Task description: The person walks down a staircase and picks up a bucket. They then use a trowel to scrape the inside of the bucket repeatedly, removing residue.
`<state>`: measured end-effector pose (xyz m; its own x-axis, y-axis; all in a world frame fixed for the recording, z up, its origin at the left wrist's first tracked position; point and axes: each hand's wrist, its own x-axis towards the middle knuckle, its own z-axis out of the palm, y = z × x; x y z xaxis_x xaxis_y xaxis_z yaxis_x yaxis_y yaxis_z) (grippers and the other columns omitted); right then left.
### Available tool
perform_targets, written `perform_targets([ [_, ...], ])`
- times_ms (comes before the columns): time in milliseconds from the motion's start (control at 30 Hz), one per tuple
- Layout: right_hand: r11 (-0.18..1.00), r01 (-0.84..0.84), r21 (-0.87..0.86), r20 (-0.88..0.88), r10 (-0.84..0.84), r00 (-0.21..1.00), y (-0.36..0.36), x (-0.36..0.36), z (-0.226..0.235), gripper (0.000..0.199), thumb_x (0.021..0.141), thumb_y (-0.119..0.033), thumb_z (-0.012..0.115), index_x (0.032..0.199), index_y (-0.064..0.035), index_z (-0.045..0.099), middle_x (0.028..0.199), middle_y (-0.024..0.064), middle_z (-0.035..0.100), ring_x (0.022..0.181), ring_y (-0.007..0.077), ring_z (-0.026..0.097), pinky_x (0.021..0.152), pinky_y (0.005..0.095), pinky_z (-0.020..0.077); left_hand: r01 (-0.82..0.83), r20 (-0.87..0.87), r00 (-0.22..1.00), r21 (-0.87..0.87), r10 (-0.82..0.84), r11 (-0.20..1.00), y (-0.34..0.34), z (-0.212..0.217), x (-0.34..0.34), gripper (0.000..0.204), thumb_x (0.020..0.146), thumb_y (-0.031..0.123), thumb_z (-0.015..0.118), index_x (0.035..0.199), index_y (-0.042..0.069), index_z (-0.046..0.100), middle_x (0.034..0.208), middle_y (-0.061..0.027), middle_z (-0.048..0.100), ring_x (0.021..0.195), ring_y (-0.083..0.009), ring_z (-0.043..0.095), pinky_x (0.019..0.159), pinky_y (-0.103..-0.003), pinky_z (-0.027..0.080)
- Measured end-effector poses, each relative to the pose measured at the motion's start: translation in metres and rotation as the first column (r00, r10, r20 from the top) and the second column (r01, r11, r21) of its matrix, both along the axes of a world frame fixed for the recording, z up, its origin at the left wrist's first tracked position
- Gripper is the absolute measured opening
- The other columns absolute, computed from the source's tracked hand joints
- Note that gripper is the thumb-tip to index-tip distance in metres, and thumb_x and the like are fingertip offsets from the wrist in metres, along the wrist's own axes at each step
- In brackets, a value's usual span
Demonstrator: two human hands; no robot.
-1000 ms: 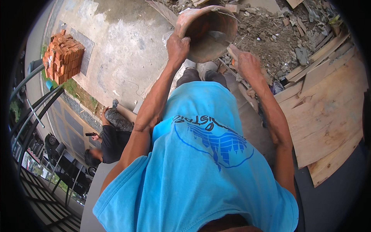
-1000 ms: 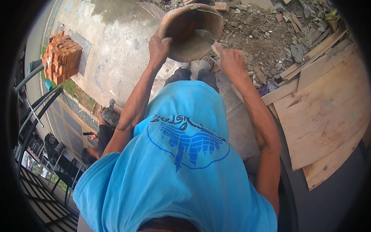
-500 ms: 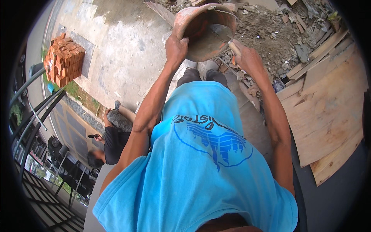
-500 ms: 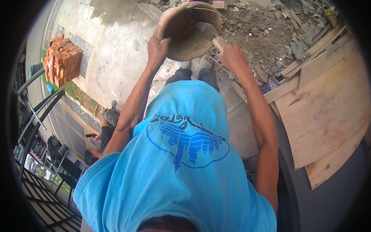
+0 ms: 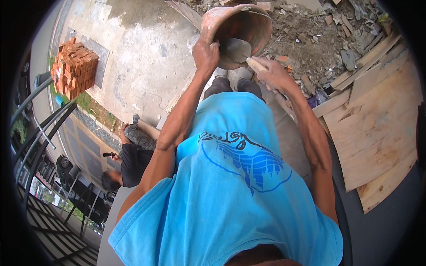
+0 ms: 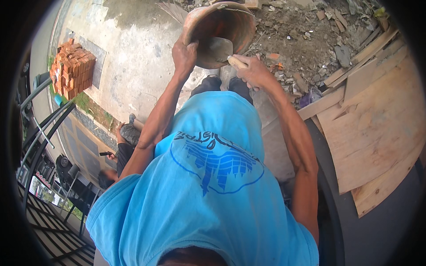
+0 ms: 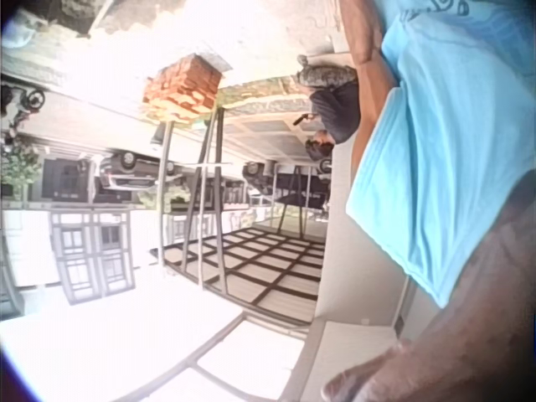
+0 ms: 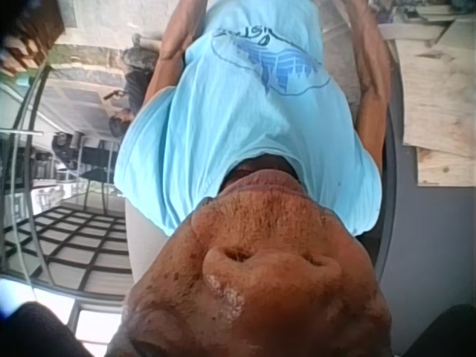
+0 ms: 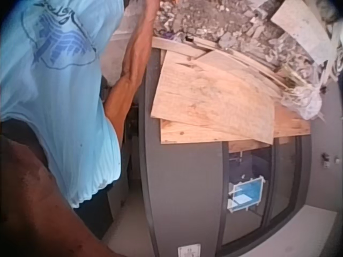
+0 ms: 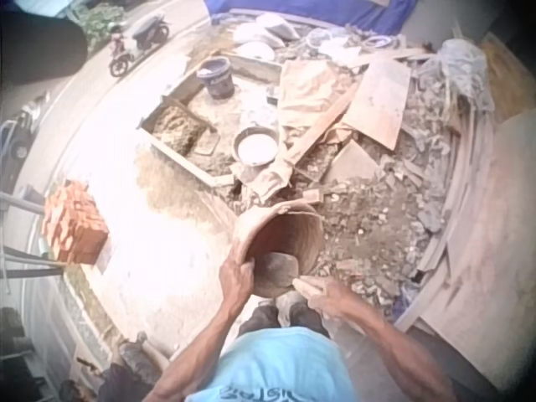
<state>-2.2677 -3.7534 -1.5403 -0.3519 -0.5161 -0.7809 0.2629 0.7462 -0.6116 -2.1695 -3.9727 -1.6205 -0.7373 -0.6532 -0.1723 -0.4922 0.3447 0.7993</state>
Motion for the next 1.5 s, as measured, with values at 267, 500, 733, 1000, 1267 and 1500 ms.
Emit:
perform_targets([
  [267,0.921,0.373,-0.111,0.321,-0.322,0.891,0.031,-0.003,0.018,0.065,0.080,-0.014,0.059,0.146,-0.0103,0.053,0.075,0.0047,0.062,0.045,0.0089,0.049,0.035,0.0242,0.0375,-0.060,-0.095,0.992,0.166,0.077,0.984,-0.007,0.008,-0.007,0.045,0.090,0.013,0.063,0.133,-0.001,0.059,0.112,-0.0197,0.070,0.101,-0.0269,0.066,0.090,-0.038,0.050],
  [500,0.953,0.093,-0.289,-0.828,-0.298,0.476,0.080,-0.028,0.072,0.053,0.080,-0.019,0.067,0.131,-0.0053,0.059,0.091,0.0116,0.070,0.069,0.0230,0.068,0.064,0.0385,0.0539,-0.122,-0.153,0.969,0.395,0.196,0.911,-0.037,0.004,0.010,0.047,0.090,0.011,0.063,0.133,-0.006,0.056,0.117,-0.0178,0.067,0.101,-0.0257,0.065,0.087,-0.037,0.053],
  [733,0.869,0.390,0.305,-0.898,0.125,0.422,0.169,-0.076,-0.020,0.034,0.078,-0.016,0.065,0.108,-0.0014,0.060,0.093,0.0264,0.068,0.087,0.0463,0.066,0.078,0.0482,0.0524,-0.213,-0.045,0.949,0.637,0.312,0.740,-0.029,-0.008,0.009,0.045,0.091,0.016,0.067,0.126,-0.011,0.056,0.111,-0.0215,0.065,0.093,-0.0296,0.069,0.075,-0.044,0.062],
  [1000,0.938,0.230,0.259,-0.734,0.037,0.678,0.154,-0.027,-0.034,0.039,0.074,-0.019,0.063,0.109,-0.0024,0.064,0.093,0.0258,0.067,0.087,0.0438,0.065,0.078,0.0485,0.0497,-0.298,0.147,0.945,0.753,0.292,0.586,-0.018,0.014,0.032,0.051,0.092,0.019,0.068,0.129,-0.012,0.051,0.114,-0.0257,0.064,0.094,-0.0368,0.070,0.076,-0.052,0.063],
  [1267,0.980,0.129,0.150,-0.716,0.018,0.697,0.139,-0.041,-0.025,0.040,0.072,-0.019,0.064,0.109,-0.0045,0.064,0.088,0.0245,0.066,0.081,0.0430,0.064,0.075,0.0464,0.0499,-0.280,0.138,0.950,0.776,0.281,0.565,-0.021,0.013,0.014,0.051,0.092,0.018,0.068,0.129,-0.013,0.050,0.114,-0.0252,0.064,0.094,-0.0362,0.070,0.077,-0.052,0.063],
  [1500,0.979,0.098,0.181,-0.668,0.049,0.743,0.117,-0.037,0.001,0.040,0.073,-0.020,0.064,0.111,-0.0057,0.064,0.092,0.0252,0.067,0.087,0.0436,0.066,0.076,0.0492,0.0497,-0.239,0.117,0.965,0.767,0.236,0.595,-0.026,-0.003,0.009,0.051,0.092,0.017,0.068,0.130,-0.012,0.049,0.114,-0.0261,0.063,0.096,-0.0374,0.070,0.075,-0.051,0.064],
])
